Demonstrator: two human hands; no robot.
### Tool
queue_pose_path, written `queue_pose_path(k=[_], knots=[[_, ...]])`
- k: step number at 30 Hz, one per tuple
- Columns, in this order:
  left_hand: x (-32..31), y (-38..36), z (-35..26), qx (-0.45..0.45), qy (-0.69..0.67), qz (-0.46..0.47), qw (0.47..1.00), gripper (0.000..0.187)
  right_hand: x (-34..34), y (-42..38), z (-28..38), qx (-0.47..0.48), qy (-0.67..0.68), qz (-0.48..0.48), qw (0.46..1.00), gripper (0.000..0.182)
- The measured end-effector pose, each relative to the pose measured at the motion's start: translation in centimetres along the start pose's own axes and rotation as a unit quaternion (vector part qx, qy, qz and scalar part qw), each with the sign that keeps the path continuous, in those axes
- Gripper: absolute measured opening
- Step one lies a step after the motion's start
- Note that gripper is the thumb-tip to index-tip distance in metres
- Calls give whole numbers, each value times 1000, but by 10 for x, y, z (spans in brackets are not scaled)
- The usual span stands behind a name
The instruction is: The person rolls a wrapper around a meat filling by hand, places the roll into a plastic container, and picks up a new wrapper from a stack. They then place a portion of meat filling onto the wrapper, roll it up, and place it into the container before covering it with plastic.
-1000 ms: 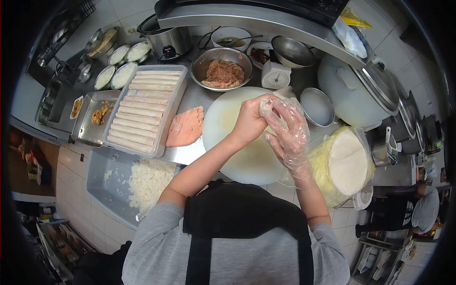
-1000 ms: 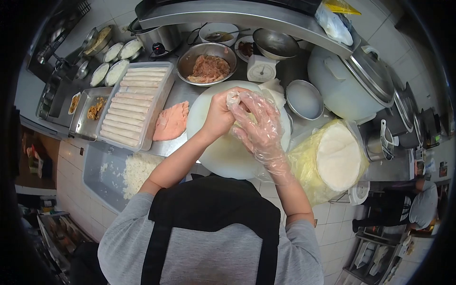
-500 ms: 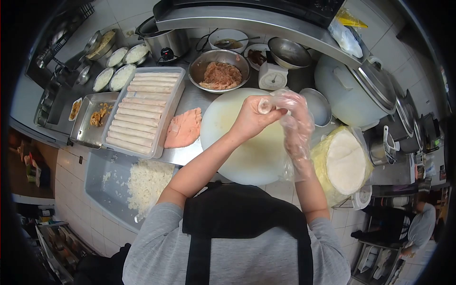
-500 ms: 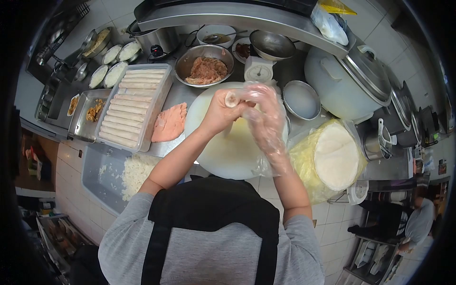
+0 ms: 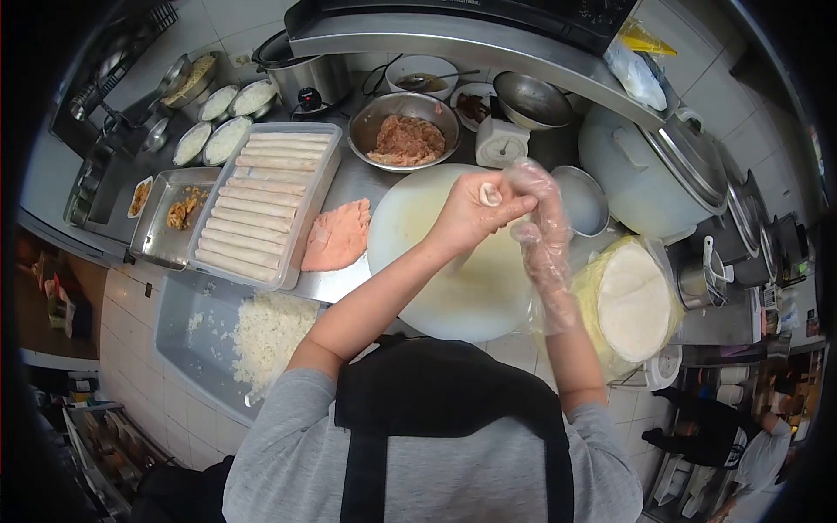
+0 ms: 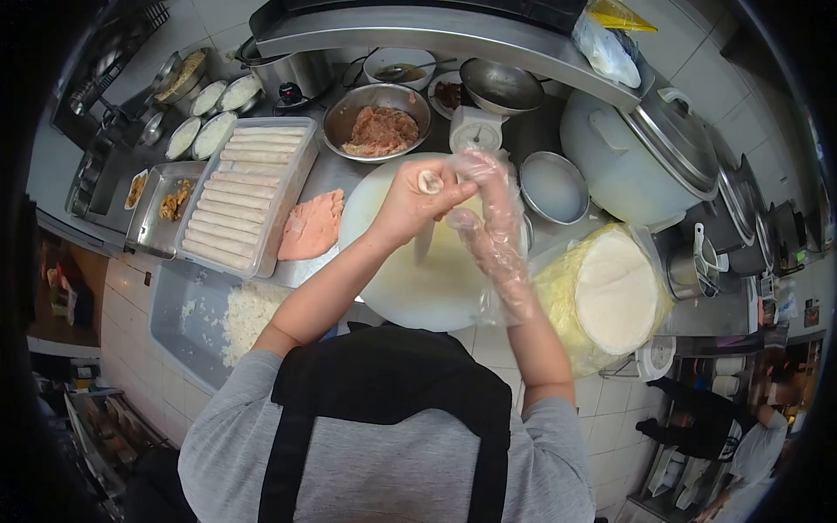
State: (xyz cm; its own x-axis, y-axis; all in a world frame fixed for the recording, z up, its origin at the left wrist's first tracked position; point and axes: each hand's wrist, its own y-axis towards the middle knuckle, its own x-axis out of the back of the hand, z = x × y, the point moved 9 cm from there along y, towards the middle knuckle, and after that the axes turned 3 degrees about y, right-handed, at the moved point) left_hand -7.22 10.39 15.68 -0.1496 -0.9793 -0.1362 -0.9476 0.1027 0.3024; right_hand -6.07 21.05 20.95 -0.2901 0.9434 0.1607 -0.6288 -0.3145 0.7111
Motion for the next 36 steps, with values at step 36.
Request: queue_pose_path(k=[36], knots=[[-13, -9, -18, -82, 82, 2, 993, 9, -19, 8, 30, 52, -177, 113, 976, 32]])
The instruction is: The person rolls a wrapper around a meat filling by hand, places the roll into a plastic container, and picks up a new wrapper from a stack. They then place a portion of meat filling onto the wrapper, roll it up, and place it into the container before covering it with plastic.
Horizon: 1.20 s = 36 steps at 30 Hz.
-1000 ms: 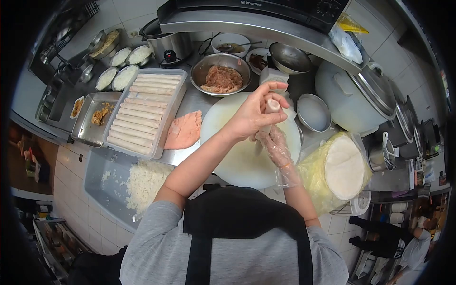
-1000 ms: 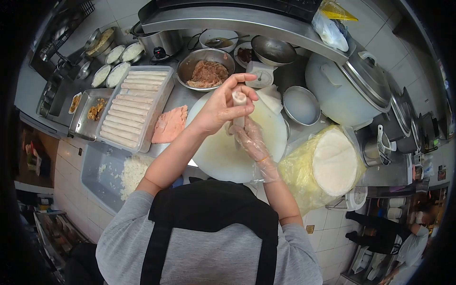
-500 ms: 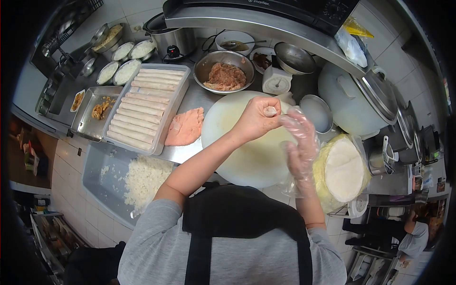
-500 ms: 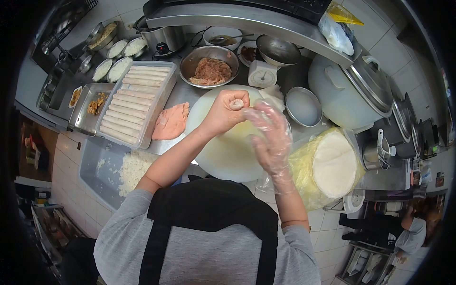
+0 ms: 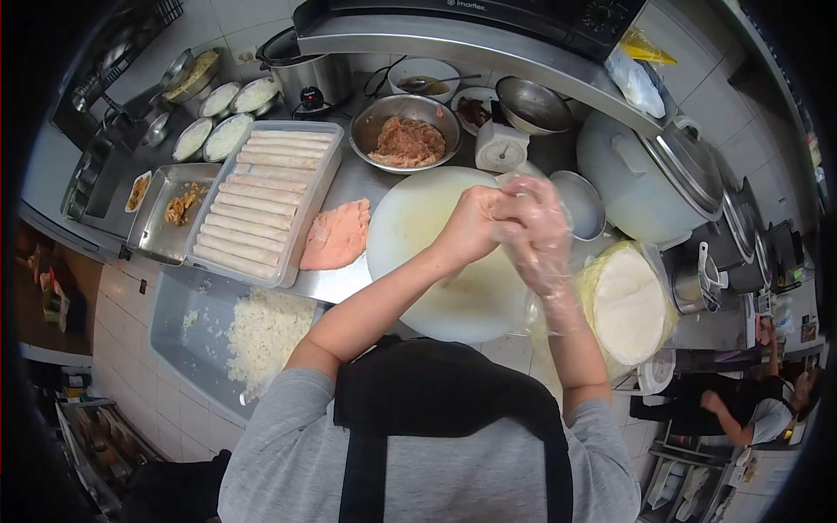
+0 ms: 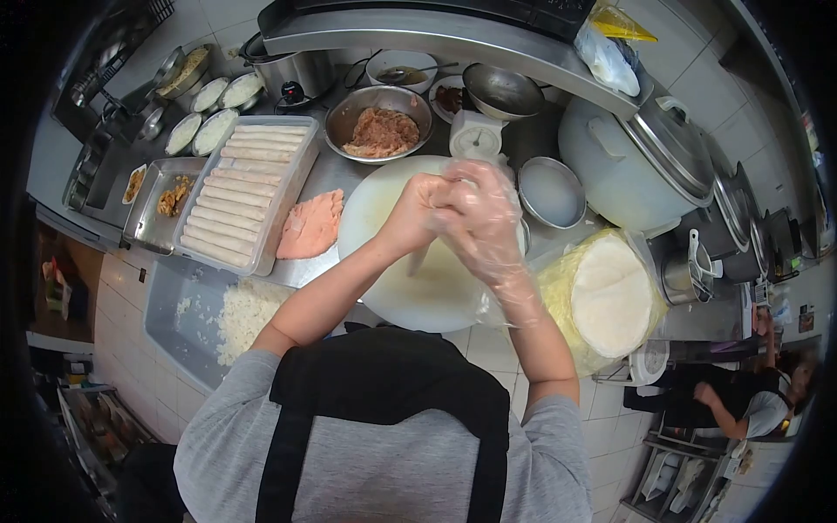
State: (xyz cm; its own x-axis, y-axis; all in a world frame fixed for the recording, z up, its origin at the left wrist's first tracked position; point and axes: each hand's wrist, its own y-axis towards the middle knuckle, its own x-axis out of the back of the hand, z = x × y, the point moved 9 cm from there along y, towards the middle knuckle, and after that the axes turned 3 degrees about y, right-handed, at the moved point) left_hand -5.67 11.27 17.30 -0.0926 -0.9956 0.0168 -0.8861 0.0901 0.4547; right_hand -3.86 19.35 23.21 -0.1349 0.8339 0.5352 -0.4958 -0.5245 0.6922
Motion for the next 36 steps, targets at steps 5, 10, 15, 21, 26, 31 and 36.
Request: queue_pose_path(k=[5, 10, 15, 21, 26, 31, 36], knots=[[5, 0, -1, 42, -24, 0, 999, 6, 11, -17, -11, -32, 142, -75, 987, 54], [-8, -4, 10, 61, -74, 30, 995, 5, 10, -9, 1, 17, 20, 24, 999, 54], [-14, -6, 6, 61, -96, 34, 993, 5, 8, -6, 6, 61, -50, 61, 995, 47], [-11, -4, 8, 68, -56, 32, 996, 7, 10, -10, 1, 40, 27, 48, 998, 44], [-14, -4, 14, 67, -74, 48, 994, 9, 11, -6, -3, -11, 62, 63, 996, 44], [-9, 0, 9, 72, -56, 26, 996, 10, 13, -10, -13, -26, 163, 27, 986, 44], [-13, 0, 8, 60, -51, 43, 996, 6, 8, -6, -8, 10, 47, 84, 995, 61]])
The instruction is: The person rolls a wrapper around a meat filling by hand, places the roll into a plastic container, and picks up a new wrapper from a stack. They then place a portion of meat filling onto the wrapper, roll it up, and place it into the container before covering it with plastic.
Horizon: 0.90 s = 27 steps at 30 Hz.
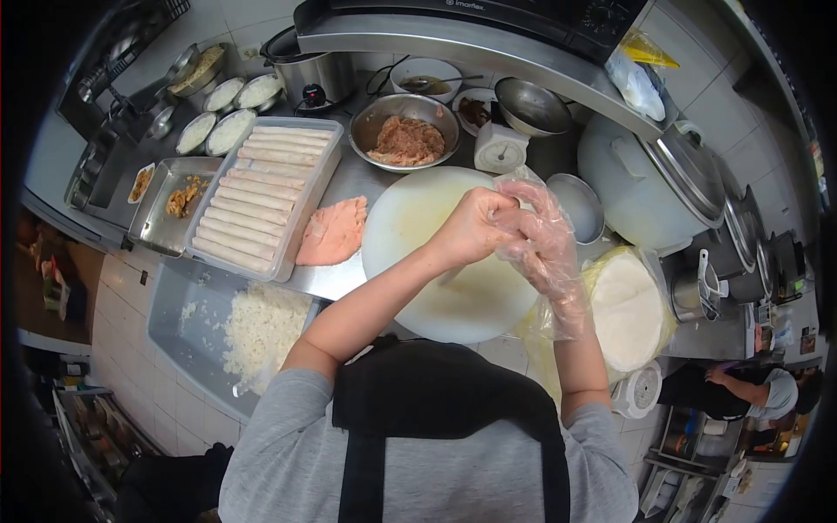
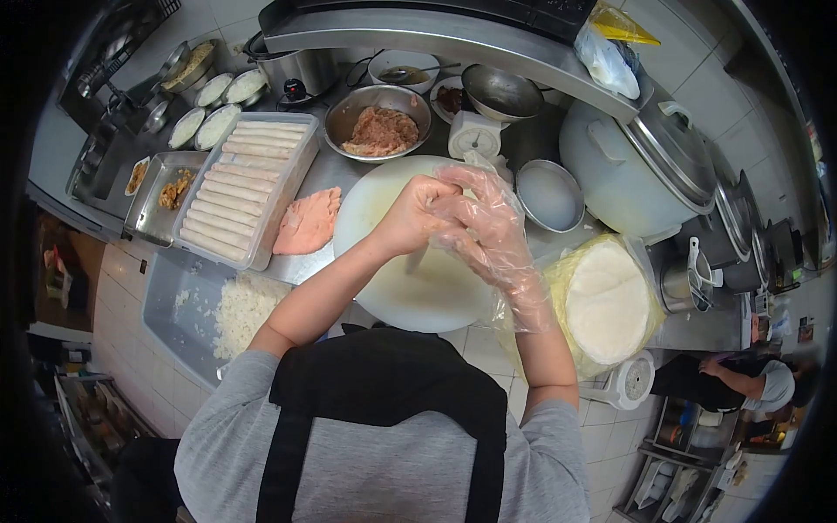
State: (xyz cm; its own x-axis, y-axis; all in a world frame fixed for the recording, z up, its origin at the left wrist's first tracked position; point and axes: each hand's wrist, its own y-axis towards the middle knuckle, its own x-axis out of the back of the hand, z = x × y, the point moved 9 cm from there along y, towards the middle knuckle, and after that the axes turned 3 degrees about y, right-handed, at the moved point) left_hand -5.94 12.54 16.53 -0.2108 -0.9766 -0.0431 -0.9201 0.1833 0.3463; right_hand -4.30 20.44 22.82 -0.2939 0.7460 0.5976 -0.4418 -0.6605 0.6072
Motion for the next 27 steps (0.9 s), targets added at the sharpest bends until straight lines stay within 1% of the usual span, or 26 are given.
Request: queue_pose_path(k=[2, 3, 6, 8, 9, 12, 15, 17, 18, 19, 20, 21, 22, 23, 25, 26, 27], knots=[[1, 2, -7, -15, -28, -37, 999, 6, 7, -2, -10, -20, 148, -62, 987, 51], [2, 1, -12, -14, -26, -38, 999, 6, 10, -3, -15, -28, 222, -91, 971, 47], [3, -2, -17, -8, -6, -38, 999, 6, 8, 0, -7, 10, 125, -36, 991, 43], [2, -1, -9, 1, 28, -26, 999, 8, 6, 3, -5, 17, 81, -8, 997, 50], [2, -1, -7, 0, 25, -29, 999, 9, 4, 4, -4, 20, 59, 6, 998, 54], [1, 0, -8, -14, 11, -43, 999, 11, 3, 11, 6, 96, -35, 30, 994, 44], [2, 3, -13, -45, -11, -69, 997, 11, -2, 17, 10, 121, -75, 51, 988, 42], [5, 2, -7, -59, -28, -83, 994, 11, -5, 20, 6, 123, -67, 56, 989, 45], [10, 2, -4, -28, -8, -111, 993, 13, -6, 21, 3, 125, -64, 59, 988, 47], [16, 0, -5, 3, 12, -141, 990, 15, 2, 22, -7, 91, 56, 11, 994, 48], [24, -4, -4, 33, 32, -172, 984, 18, 4, 20, -24, 54, 175, -34, 982, 51], [35, -5, -2, 19, -16, -187, 982, 27, 0, 16, -44, 17, 292, -76, 953, 54], [51, -8, 3, 3, -63, -203, 977, 35, -32, 3, -73, -52, 370, -28, 927, 56], [65, -13, 3, -2, -111, -231, 967, 44, -70, -20, -104, -119, 441, 23, 889, 59], [90, -26, 1, -3, -206, -298, 932, 63, -113, -44, -103, -226, 520, 156, 809, 60], [101, -34, 1, 2, -255, -334, 907, 72, -128, -58, -96, -264, 529, 236, 771, 58], [104, -42, 5, 29, -268, -331, 904, 85, -136, -64, -94, -295, 564, 240, 733, 57]])
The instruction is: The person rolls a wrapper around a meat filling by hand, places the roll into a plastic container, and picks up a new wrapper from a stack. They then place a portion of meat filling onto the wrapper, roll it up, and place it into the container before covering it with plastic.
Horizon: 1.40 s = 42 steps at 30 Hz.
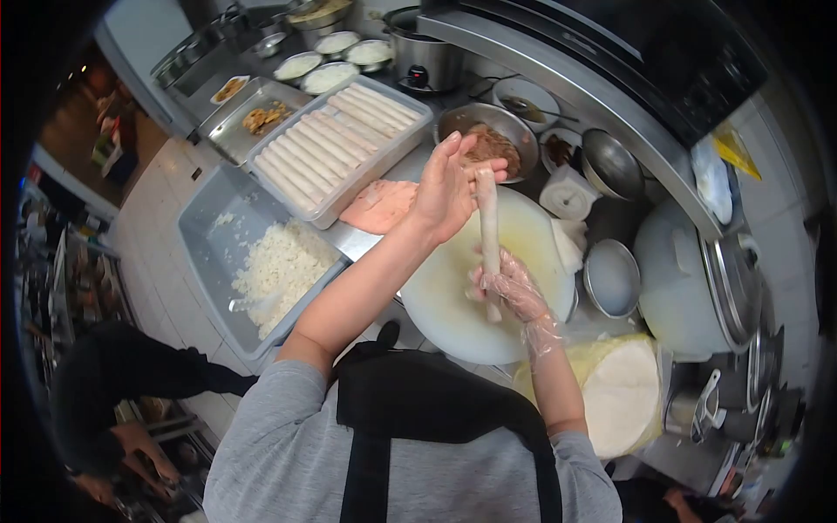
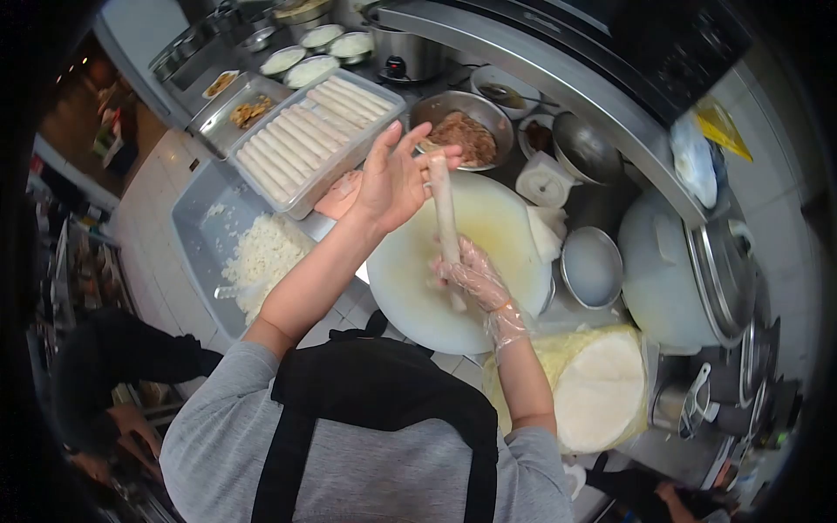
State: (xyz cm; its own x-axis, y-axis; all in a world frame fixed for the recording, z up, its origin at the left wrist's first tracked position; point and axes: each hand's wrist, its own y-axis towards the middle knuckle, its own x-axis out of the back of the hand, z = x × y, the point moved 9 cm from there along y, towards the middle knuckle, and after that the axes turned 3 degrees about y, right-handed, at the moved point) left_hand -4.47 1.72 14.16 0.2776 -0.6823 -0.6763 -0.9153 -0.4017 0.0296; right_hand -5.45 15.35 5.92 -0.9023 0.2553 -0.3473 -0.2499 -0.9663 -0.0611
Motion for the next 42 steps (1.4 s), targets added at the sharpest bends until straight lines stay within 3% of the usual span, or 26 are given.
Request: queue_pose_path(k=[5, 8, 11, 13, 14, 15, 17, 19, 20, 21, 22, 23, 24, 25, 27, 29, 32, 35, 38, 41, 42], knots=[[45, -20, 14, 98, -115, -3, 989, 87, -18, 1, -36, -108, 187, 71, 974, 52], [65, -35, 5, 115, -175, 36, 977, 87, -30, 5, -28, -155, 181, 121, 964, 50], [86, -60, 27, 233, -210, 92, 945, 89, -59, 17, -14, -245, 84, 210, 943, 44], [86, -98, 41, 377, -231, 171, 881, 90, -62, 28, -12, -303, -107, 196, 927, 44], [95, -109, 46, 398, -181, 200, 877, 83, -62, 35, -10, -324, -202, 185, 906, 43], [106, -117, 53, 419, -130, 228, 869, 77, -71, 48, -4, -281, -352, 244, 859, 42], [122, -122, 53, 424, 20, 299, 855, 62, -89, 78, 10, -169, -613, 335, 695, 40], [125, -115, 43, 381, 214, 374, 818, 47, -109, 103, 27, -177, -696, 326, 615, 36], [130, -98, 28, 351, 301, 346, 816, 35, -116, 116, 37, -181, -734, 320, 571, 33], [136, -78, 2, 279, 434, 346, 784, 40, -121, 133, 51, -163, -752, 297, 566, 32], [144, -49, -26, 150, 584, 330, 726, 42, -125, 152, 65, -146, -769, 273, 559, 30], [143, -31, -63, 107, 632, 303, 705, 41, -127, 171, 75, -128, -785, 248, 553, 28], [143, -11, -99, 64, 676, 277, 680, 40, -126, 194, 84, -99, -793, 194, 569, 28], [154, 16, -121, -33, 752, 272, 599, 35, -123, 216, 93, -70, -799, 137, 581, 28], [187, 63, -161, -36, 802, 218, 554, 31, -110, 262, 91, -78, -769, 39, 633, 30], [225, 107, -178, -122, 815, 243, 512, 30, -104, 299, 83, 15, -751, -25, 659, 36], [262, 143, -185, -66, 838, 266, 472, 30, -83, 346, 55, 39, -710, -54, 701, 34], [289, 159, -182, 52, 839, 279, 465, 29, -71, 368, 39, 25, -642, -59, 764, 37], [329, 179, -174, 160, 736, 257, 606, 26, -67, 371, 29, -57, -608, -27, 791, 30], [331, 187, -177, 187, 735, 259, 598, 23, -61, 371, 26, 15, -587, -18, 809, 27], [332, 186, -176, 186, 742, 253, 592, 21, -68, 370, 28, 35, -611, -7, 790, 26]])
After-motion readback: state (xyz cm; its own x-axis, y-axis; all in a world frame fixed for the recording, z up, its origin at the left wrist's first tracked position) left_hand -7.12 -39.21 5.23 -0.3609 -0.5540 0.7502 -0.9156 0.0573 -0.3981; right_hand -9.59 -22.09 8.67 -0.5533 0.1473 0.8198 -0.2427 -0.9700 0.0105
